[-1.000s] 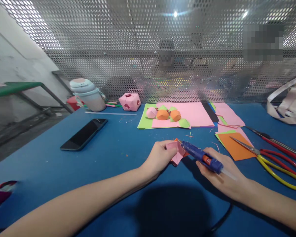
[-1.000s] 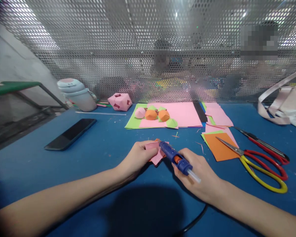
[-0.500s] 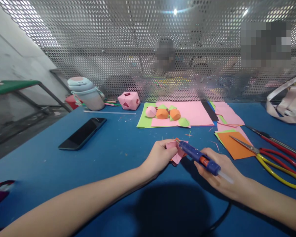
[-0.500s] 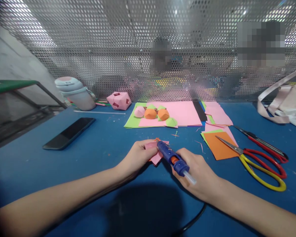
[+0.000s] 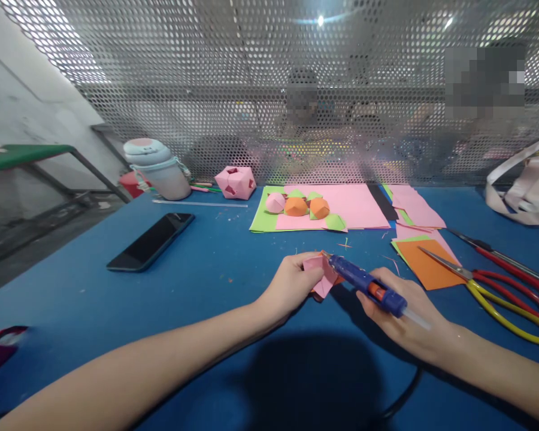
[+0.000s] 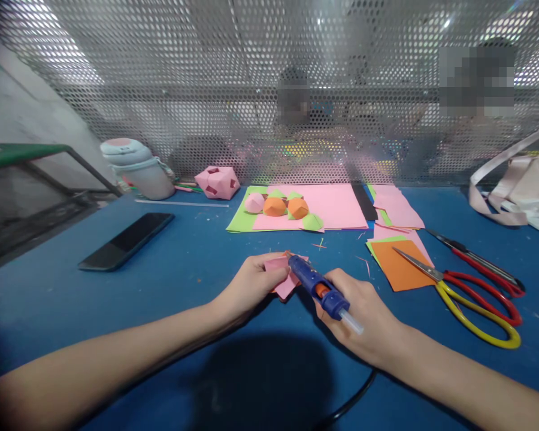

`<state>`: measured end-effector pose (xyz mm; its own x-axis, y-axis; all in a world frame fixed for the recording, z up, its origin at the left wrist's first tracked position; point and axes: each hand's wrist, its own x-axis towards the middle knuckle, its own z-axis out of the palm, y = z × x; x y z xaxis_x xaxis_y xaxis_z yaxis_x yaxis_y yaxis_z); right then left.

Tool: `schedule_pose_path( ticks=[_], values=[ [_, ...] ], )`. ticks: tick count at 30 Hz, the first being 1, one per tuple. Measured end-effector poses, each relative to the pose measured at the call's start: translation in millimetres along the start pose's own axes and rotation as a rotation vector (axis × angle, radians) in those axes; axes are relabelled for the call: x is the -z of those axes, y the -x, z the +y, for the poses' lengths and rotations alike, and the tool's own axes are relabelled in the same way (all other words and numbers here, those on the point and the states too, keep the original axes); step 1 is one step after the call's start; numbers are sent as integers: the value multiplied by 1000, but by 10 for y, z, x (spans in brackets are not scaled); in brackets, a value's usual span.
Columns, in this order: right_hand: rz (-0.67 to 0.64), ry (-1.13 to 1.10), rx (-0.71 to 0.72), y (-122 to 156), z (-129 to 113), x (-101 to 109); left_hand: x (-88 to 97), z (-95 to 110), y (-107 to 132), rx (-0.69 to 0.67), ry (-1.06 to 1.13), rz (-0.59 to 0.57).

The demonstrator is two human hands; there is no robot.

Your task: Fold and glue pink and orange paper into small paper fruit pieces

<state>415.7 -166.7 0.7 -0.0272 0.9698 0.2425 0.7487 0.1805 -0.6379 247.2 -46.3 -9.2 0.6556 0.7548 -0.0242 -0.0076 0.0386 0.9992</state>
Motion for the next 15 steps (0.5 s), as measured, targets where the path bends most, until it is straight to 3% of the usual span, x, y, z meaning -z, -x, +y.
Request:
schedule_pose_path(
  ticks=[15],
  values=[
    [-6, 10, -15, 12, 16, 10, 10, -15, 4, -35, -52, 7]
  ],
)
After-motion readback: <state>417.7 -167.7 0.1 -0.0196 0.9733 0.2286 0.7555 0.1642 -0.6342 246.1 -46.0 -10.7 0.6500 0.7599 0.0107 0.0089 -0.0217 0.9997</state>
